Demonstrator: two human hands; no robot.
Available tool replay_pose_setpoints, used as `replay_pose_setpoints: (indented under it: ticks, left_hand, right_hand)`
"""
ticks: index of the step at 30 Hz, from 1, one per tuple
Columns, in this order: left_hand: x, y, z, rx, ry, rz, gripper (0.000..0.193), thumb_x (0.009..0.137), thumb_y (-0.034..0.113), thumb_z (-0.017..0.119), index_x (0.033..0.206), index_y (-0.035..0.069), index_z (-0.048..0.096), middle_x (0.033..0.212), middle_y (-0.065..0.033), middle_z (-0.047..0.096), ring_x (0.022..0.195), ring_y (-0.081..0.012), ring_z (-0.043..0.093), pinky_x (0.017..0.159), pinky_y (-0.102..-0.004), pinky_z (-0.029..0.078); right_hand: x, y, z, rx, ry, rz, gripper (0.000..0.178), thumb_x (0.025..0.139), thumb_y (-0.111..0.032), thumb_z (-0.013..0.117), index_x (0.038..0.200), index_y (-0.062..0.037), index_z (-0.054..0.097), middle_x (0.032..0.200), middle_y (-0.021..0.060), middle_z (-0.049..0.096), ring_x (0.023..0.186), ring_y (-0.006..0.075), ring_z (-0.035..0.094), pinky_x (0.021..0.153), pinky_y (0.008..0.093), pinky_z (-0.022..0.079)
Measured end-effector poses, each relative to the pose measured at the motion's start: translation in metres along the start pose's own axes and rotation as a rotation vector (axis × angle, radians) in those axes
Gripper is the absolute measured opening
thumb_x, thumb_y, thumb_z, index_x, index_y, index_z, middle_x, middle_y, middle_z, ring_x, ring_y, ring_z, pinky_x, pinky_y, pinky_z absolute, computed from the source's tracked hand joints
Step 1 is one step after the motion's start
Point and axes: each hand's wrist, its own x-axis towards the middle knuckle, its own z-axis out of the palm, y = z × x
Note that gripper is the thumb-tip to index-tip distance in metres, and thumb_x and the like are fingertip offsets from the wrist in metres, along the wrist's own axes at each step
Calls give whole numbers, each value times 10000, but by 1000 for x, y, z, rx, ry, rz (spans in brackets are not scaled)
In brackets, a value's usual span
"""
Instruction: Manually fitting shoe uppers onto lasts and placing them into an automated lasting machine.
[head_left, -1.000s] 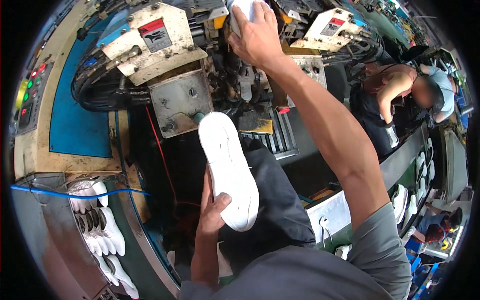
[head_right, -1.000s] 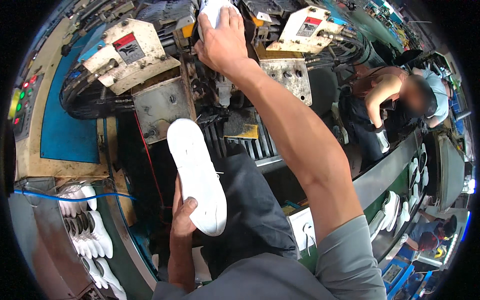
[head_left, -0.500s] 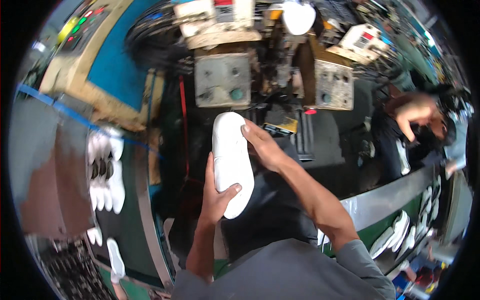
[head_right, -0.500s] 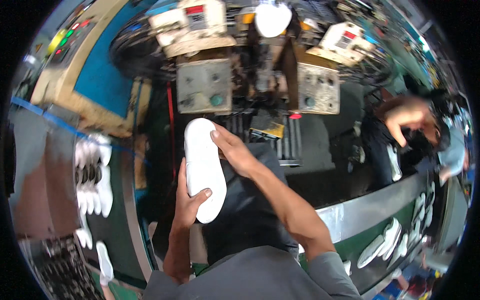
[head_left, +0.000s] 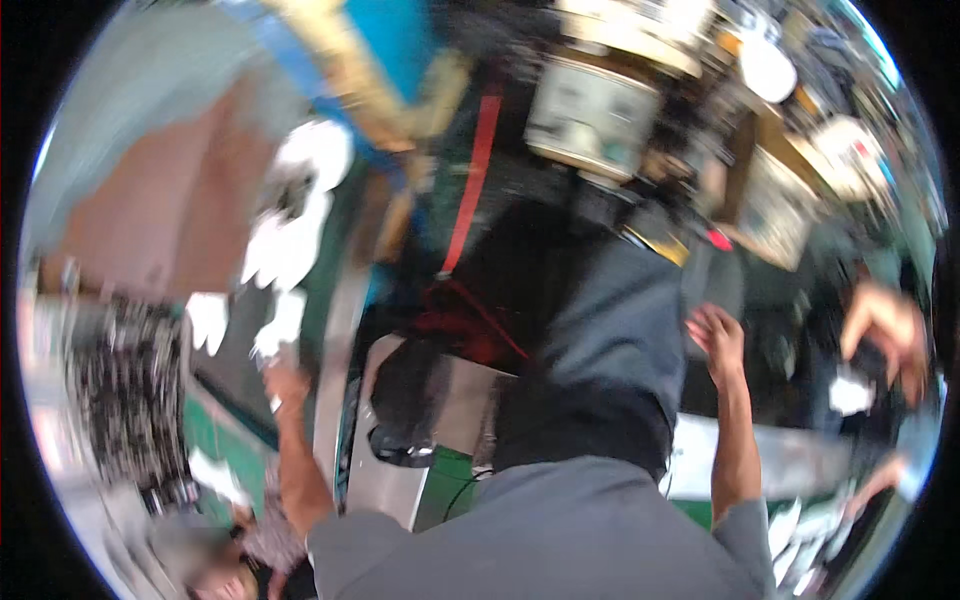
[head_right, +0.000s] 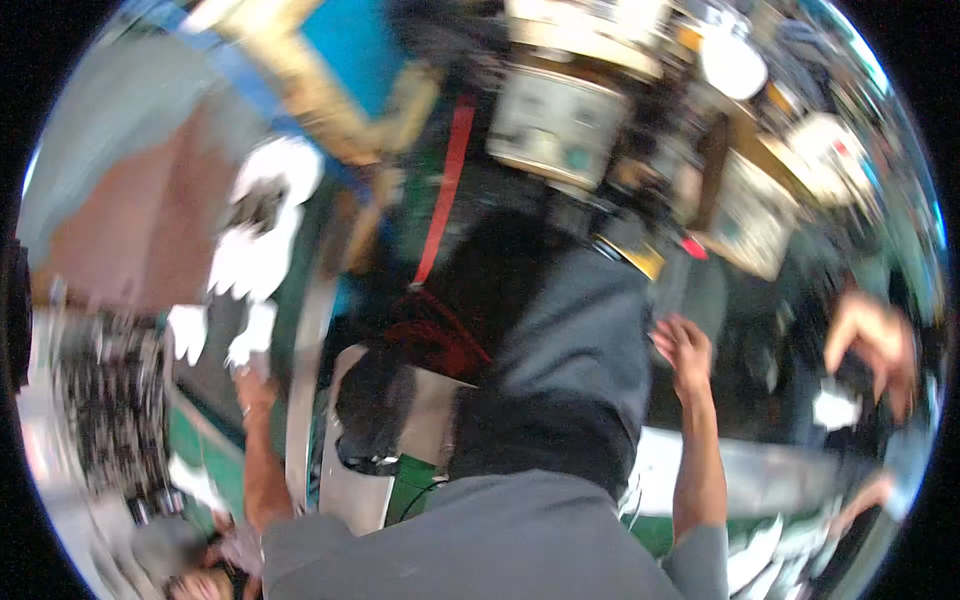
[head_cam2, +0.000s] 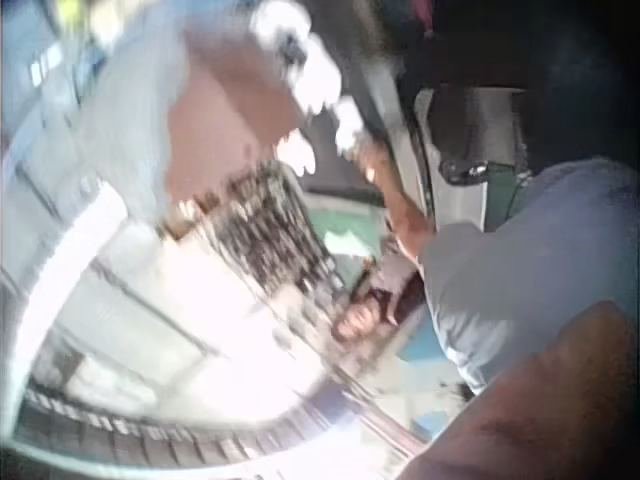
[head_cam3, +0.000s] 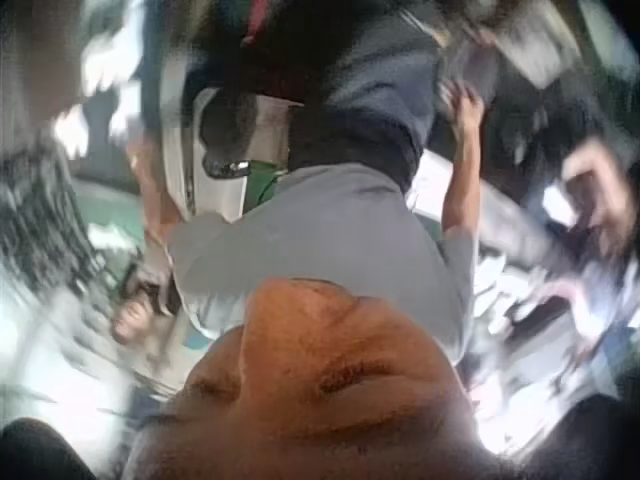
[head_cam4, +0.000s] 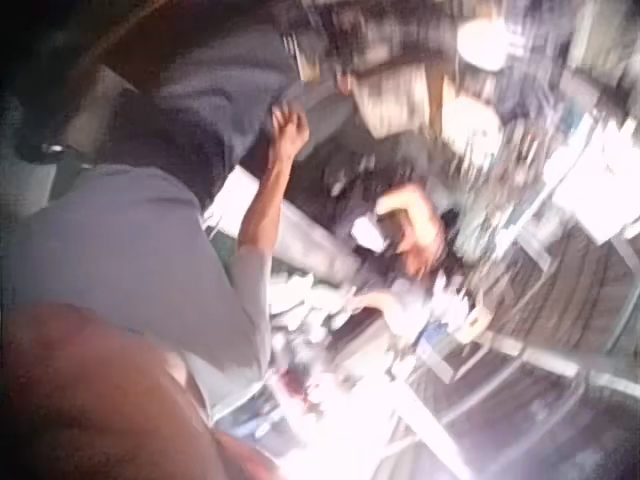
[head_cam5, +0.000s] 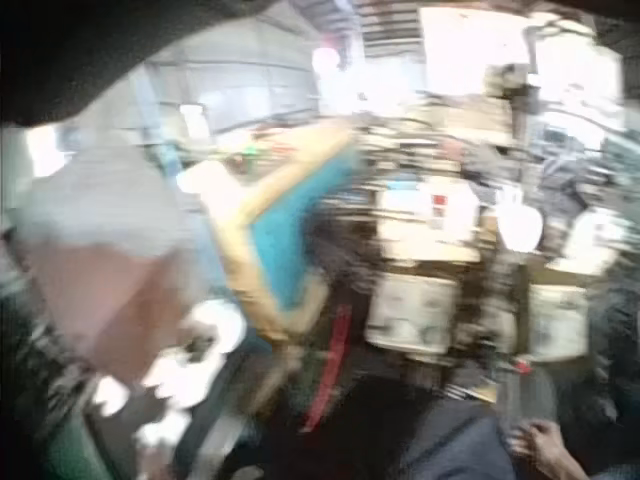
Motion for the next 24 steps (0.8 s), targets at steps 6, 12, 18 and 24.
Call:
replay_pose_setpoints:
  ticks: [6, 12, 18, 24]
  left_hand:
    - [144, 23, 12, -961, -63, 348, 510, 996, 82, 649, 1480, -76, 618, 1372, -231, 702, 1160, -334, 698, 1071, -438, 571]
    - [92, 394, -119, -828, -133, 984, 439, 1143, 126, 529, 1526, -80, 594, 1503, -233, 675, 1332, -327, 688, 1156, -416, 530]
    - [-41, 511, -210, -829, -232, 1270, 452, 1177, 206, 526, 1548, -42, 593, 1474, -213, 686, 1343, -308, 676, 1153, -425, 517]
    - [-138, 596, -215, -854, -507, 1498, 407, 1171, 127, 532, 1526, -61, 601, 1447, -201, 681, 1327, -287, 688, 1143, -403, 531]
  right_hand:
    - [-50, 58, -122, -199, 235, -187, 409, 1093, -239, 665, 1347, 74, 734, 1083, 125, 804, 968, 160, 743, 879, 310, 601]
    - [-312, 261, -336, -353, 896, 319, 342, 993, -207, 650, 1210, 9, 802, 980, 142, 822, 904, 218, 774, 814, 389, 609]
    - [-522, 447, -164, -660, 126, 1096, 746, 875, -255, 824, 1537, -87, 523, 1405, 180, 655, 1307, 322, 630, 1093, 450, 492]
    - [-506, 468, -76, -405, 1006, 621, 1217, 811, -409, 937, 1723, 11, 250, 1541, 307, 612, 1496, 431, 548, 1250, 478, 436]
